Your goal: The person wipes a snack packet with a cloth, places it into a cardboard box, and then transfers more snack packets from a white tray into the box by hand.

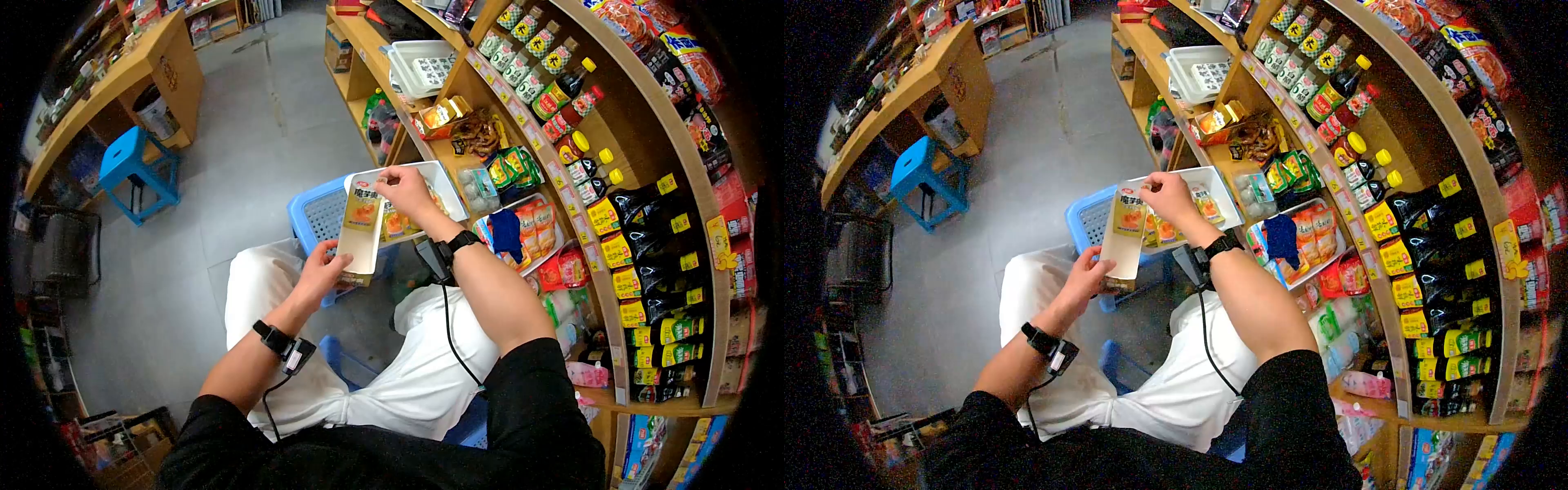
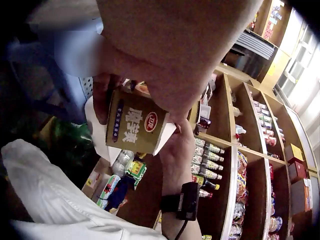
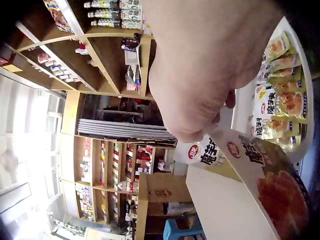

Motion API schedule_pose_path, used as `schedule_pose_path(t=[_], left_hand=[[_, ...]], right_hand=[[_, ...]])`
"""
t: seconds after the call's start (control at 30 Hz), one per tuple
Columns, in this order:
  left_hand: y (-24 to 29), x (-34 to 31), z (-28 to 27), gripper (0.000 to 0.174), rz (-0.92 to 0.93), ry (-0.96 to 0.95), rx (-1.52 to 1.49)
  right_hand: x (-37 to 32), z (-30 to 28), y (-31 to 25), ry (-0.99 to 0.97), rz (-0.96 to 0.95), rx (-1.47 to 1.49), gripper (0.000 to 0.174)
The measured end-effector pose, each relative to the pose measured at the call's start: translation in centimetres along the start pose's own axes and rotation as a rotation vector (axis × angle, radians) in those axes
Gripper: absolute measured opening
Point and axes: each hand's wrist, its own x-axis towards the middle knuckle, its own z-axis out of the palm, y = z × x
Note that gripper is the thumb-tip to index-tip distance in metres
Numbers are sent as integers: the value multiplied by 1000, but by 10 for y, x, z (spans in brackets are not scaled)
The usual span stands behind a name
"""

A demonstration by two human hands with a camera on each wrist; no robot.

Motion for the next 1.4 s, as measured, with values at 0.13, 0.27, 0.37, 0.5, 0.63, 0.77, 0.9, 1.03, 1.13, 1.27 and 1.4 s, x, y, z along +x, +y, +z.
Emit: schedule_pose_path(t=[0.13,0.27,0.37,0.5,0.63,0.77,0.9,1.03,1.13,1.27,1.4], left_hand=[[0,-1,0,57,5,2,18],[2,-3,1,56,9,9,27],[2,-2,-1,55,-1,4,18],[9,-7,1,54,-30,25,-53],[5,-3,-5,54,9,35,-66],[7,0,-8,55,34,86,-60],[8,1,-12,55,30,84,-66],[2,2,-18,55,40,71,-101],[6,2,-18,55,26,63,-118],[8,0,-14,55,9,96,-94],[6,1,-18,58,-16,79,-108]], right_hand=[[-1,-3,-7,-12,49,17,22],[3,-3,0,-34,129,70,22],[4,1,4,-52,117,48,25],[8,6,12,-71,150,211,29],[14,6,37,-64,314,294,35],[3,-1,50,-112,351,-341,43],[-4,-4,53,-257,432,-489,51],[-11,2,48,-269,393,-559,52],[-7,6,42,-343,428,-536,51],[10,6,47,-426,428,-548,51],[34,-11,73,-407,451,-565,39]])
